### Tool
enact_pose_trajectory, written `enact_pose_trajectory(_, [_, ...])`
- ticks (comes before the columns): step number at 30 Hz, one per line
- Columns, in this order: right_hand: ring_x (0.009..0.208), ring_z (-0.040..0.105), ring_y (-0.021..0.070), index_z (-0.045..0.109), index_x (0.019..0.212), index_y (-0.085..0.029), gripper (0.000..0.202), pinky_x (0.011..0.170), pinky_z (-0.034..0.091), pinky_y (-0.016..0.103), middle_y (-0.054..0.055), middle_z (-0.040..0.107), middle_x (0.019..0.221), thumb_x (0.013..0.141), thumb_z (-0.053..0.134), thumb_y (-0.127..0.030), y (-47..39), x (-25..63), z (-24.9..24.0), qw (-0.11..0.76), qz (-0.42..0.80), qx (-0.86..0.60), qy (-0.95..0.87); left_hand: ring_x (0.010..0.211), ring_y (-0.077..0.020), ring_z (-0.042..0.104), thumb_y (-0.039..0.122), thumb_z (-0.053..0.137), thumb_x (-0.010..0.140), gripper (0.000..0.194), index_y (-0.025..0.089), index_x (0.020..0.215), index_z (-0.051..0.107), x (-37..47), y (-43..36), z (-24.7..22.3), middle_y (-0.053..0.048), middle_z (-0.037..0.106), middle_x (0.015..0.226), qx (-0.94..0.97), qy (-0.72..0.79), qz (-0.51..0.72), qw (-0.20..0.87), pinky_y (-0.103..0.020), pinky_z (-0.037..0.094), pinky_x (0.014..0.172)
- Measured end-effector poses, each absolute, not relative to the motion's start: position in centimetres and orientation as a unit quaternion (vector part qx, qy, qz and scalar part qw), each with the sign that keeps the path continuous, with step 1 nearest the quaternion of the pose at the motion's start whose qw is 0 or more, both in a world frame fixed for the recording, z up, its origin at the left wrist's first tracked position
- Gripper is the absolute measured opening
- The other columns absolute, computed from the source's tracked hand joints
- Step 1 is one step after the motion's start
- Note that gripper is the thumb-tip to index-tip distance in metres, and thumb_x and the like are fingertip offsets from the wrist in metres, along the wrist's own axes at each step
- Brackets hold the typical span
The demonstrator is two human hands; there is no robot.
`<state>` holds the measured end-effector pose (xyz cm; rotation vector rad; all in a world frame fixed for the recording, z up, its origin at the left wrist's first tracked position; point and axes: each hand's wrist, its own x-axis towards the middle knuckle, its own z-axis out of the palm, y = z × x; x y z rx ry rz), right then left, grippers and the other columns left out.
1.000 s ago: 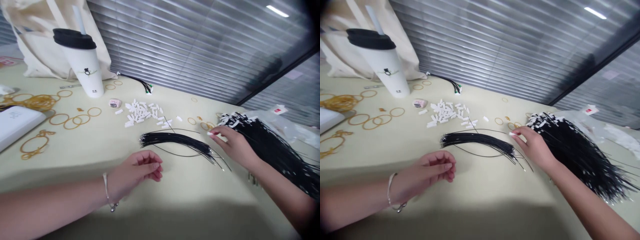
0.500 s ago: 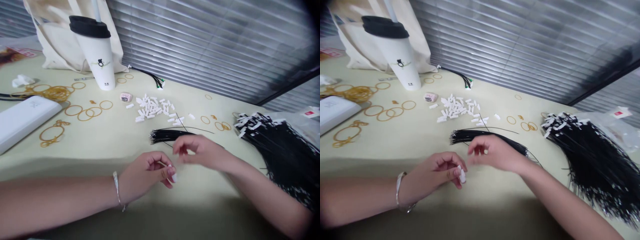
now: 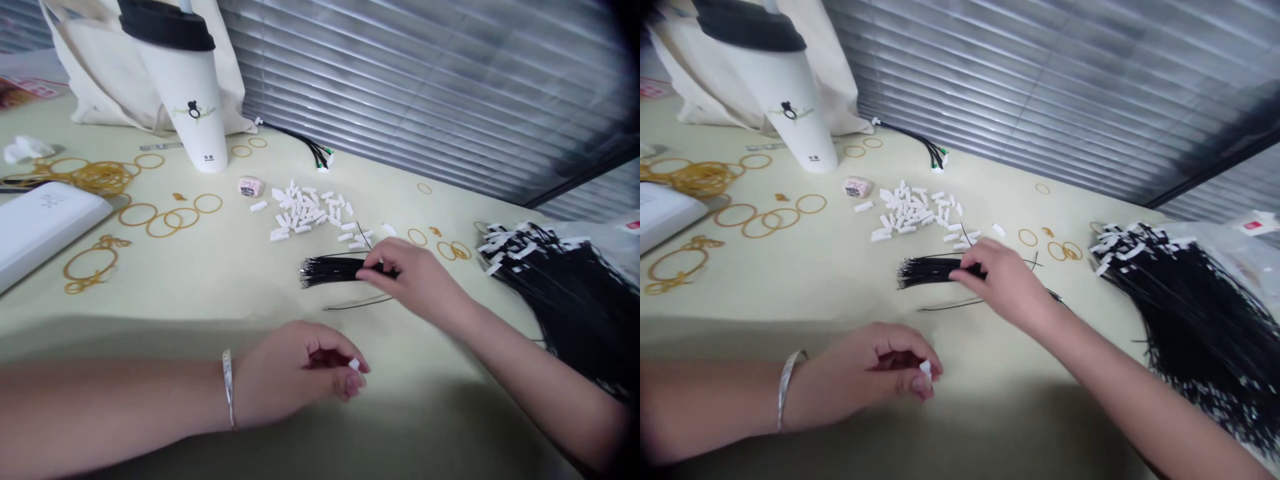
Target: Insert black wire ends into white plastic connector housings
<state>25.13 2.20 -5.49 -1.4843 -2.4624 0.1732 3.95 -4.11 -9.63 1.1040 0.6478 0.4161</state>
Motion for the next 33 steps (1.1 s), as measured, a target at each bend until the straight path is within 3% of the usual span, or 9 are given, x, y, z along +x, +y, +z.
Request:
enact_pose_trajectory(3, [0.073,0.053,0.0173,0.058,0.08,-0.016,0.014,0.068,0.041,0.031,0.007,0.058,0.081,0.081,0.057,-0.03,4.4,26.1,-5.8,0.156,0.017,-0.548,-0.821,0.072,-0.0131,0.058,0.029,0.065,0.074,0.019,0.014,0.086,0.067,3.9,-3.9,-9.6,-0.004,0.063,0.079,0.554,0.317,0.198,0.744,-0.024,0.046,0.069])
enact_pose_trajectory(10, [0.074,0.056,0.0153,0.062,0.083,-0.019,0.014,0.067,0.042,0.028,0.003,0.062,0.082,0.085,0.048,-0.022,1.9,24.9,-5.1,0.102,0.032,-0.5,-0.859,0.08,-0.016,0.061,0.028,0.054,0.082,0.024,0.015,0.097,0.068,3.9,-4.0,-9.6,-0.007,0.061,0.093,0.605,0.297,0.213,0.707,-0.026,0.048,0.074])
enact_pose_trajectory(13, [0.076,0.055,0.0158,0.063,0.081,-0.02,0.012,0.067,0.041,0.028,0.002,0.061,0.081,0.084,0.052,-0.023,0.6,23.9,-5.2,0.067,0.051,-0.466,-0.881,0.08,-0.0171,0.06,0.028,0.052,0.083,0.026,0.016,0.1,0.068,3.8,-4.0,-9.5,-0.008,0.063,0.092,0.64,0.284,0.198,0.686,-0.026,0.047,0.073])
enact_pose_trajectory(19, [0.078,0.054,0.0142,0.059,0.086,-0.018,0.01,0.07,0.042,0.026,0.004,0.059,0.087,0.086,0.049,-0.021,2.2,22.4,-6.2,0.106,0.049,-0.453,-0.884,0.075,-0.0157,0.06,0.028,0.056,0.081,0.021,0.017,0.096,0.067,3.8,-4.0,-9.4,-0.006,0.067,0.084,0.601,0.302,0.172,0.72,-0.024,0.047,0.069])
enact_pose_trajectory(25, [0.077,0.053,0.0132,0.059,0.081,-0.018,0.007,0.067,0.041,0.025,0.002,0.057,0.083,0.082,0.052,-0.017,4.0,21.6,-6.6,0.079,0.075,-0.421,-0.9,0.074,-0.0148,0.061,0.024,0.056,0.081,0.018,0.016,0.092,0.067,3.9,-3.9,-9.3,-0.006,0.066,0.081,0.58,0.299,0.167,0.739,-0.024,0.047,0.07])
enact_pose_trajectory(33, [0.08,0.052,0.0135,0.059,0.091,-0.016,0.015,0.068,0.041,0.025,0.005,0.056,0.093,0.081,0.049,-0.012,2.7,21.0,-6.7,0.085,0.077,-0.411,-0.905,0.078,-0.0184,0.062,0.032,0.055,0.08,0.023,0.018,0.095,0.067,3.8,-4.1,-9.7,-0.006,0.067,0.084,0.591,0.294,0.168,0.732,-0.027,0.047,0.069])
